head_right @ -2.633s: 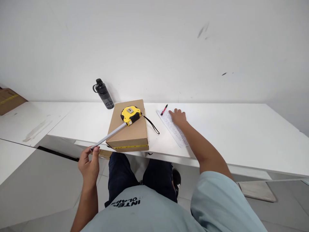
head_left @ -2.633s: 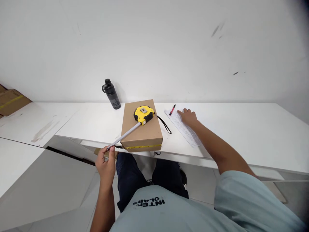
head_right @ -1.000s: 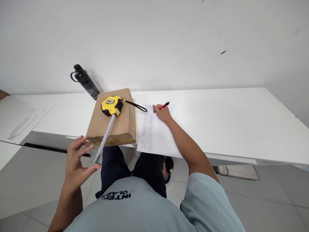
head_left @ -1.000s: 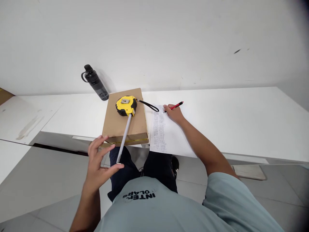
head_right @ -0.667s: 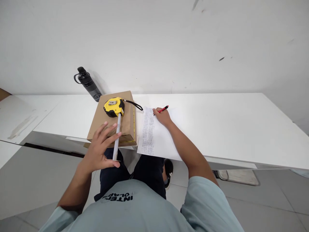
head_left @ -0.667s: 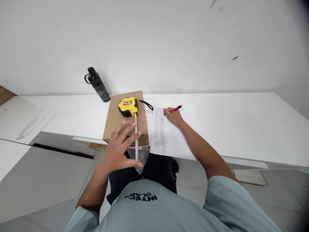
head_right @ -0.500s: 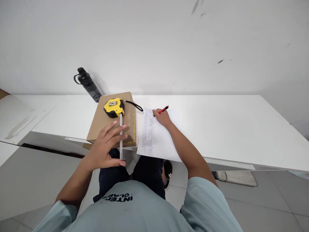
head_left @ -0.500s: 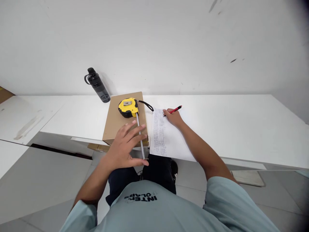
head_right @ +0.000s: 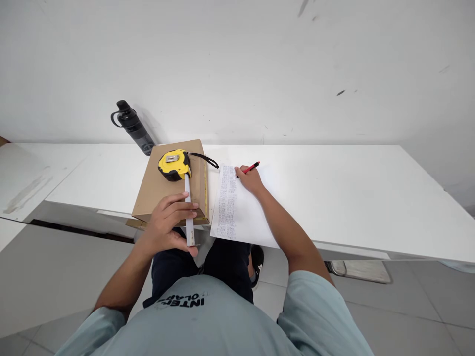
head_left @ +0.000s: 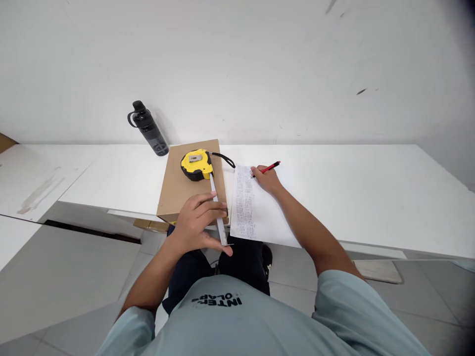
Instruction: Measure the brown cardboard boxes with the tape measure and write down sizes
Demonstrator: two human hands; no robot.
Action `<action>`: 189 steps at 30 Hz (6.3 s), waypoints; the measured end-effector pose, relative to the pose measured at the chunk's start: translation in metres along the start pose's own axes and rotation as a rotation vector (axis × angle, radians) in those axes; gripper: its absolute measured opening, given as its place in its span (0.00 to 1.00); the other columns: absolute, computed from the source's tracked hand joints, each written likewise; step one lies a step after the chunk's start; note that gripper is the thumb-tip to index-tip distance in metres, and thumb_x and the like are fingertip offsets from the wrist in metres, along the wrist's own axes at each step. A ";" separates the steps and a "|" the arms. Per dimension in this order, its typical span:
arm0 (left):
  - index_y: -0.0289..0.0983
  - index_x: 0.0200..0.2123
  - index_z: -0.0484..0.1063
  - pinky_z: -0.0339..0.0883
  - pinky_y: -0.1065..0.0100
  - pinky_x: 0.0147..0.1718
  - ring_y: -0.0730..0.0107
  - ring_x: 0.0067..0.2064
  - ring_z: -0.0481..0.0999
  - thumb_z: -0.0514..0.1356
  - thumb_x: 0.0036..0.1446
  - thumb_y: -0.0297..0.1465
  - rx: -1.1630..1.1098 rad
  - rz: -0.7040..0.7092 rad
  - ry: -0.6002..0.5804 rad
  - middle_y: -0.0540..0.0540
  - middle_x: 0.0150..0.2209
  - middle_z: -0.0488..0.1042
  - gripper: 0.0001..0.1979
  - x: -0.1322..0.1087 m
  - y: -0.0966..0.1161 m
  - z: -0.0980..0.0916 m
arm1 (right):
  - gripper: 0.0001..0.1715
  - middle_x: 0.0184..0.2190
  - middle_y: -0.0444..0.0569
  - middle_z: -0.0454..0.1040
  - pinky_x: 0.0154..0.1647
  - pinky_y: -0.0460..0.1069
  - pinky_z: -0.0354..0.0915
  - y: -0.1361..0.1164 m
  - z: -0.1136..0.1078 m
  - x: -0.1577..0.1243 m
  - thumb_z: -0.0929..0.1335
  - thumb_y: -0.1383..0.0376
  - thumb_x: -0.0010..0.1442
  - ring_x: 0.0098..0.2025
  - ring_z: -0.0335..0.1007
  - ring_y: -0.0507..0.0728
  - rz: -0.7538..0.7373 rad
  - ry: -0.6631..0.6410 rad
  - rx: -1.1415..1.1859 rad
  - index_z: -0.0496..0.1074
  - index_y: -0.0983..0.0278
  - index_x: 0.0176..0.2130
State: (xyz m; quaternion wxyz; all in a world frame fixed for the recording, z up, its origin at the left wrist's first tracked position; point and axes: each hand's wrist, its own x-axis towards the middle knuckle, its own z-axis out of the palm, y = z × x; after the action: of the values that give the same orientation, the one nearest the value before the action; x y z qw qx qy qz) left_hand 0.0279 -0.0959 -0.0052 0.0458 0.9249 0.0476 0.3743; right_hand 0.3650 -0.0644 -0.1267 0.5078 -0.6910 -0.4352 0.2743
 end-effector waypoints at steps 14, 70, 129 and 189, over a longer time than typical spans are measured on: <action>0.42 0.42 0.78 0.73 0.50 0.56 0.50 0.53 0.81 0.67 0.46 0.69 0.034 0.051 0.060 0.42 0.40 0.85 0.38 0.007 -0.003 0.008 | 0.24 0.20 0.43 0.65 0.36 0.53 0.61 -0.001 0.000 0.001 0.68 0.47 0.61 0.29 0.61 0.56 0.006 0.049 0.002 0.65 0.58 0.22; 0.42 0.28 0.63 0.71 0.58 0.38 0.67 0.28 0.70 0.62 0.41 0.74 -0.138 0.125 0.159 0.52 0.24 0.70 0.40 0.031 -0.008 0.019 | 0.23 0.24 0.47 0.72 0.38 0.52 0.63 0.002 0.001 0.001 0.66 0.49 0.60 0.33 0.66 0.56 0.005 0.102 -0.006 0.62 0.59 0.21; 0.43 0.31 0.64 0.74 0.54 0.45 0.65 0.31 0.74 0.68 0.34 0.73 -0.015 0.073 0.057 0.52 0.27 0.74 0.41 0.017 -0.007 0.026 | 0.30 0.24 0.50 0.75 0.37 0.52 0.64 0.007 0.006 0.004 0.63 0.39 0.59 0.32 0.68 0.58 0.015 0.162 -0.058 0.63 0.58 0.20; 0.41 0.59 0.75 0.77 0.58 0.54 0.59 0.54 0.82 0.58 0.73 0.29 0.587 -0.629 0.462 0.38 0.55 0.80 0.15 -0.155 0.041 -0.046 | 0.45 0.56 0.63 0.78 0.53 0.61 0.69 -0.204 0.098 -0.038 0.64 0.30 0.60 0.53 0.75 0.69 -0.500 -0.223 -0.380 0.69 0.62 0.57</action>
State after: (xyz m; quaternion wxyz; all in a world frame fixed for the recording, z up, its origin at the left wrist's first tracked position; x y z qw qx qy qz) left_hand -0.1132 -0.1533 -0.0740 -0.1178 0.7324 0.4373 0.5084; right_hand 0.2008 -0.0309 0.0302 0.3707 -0.6109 -0.6875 0.1294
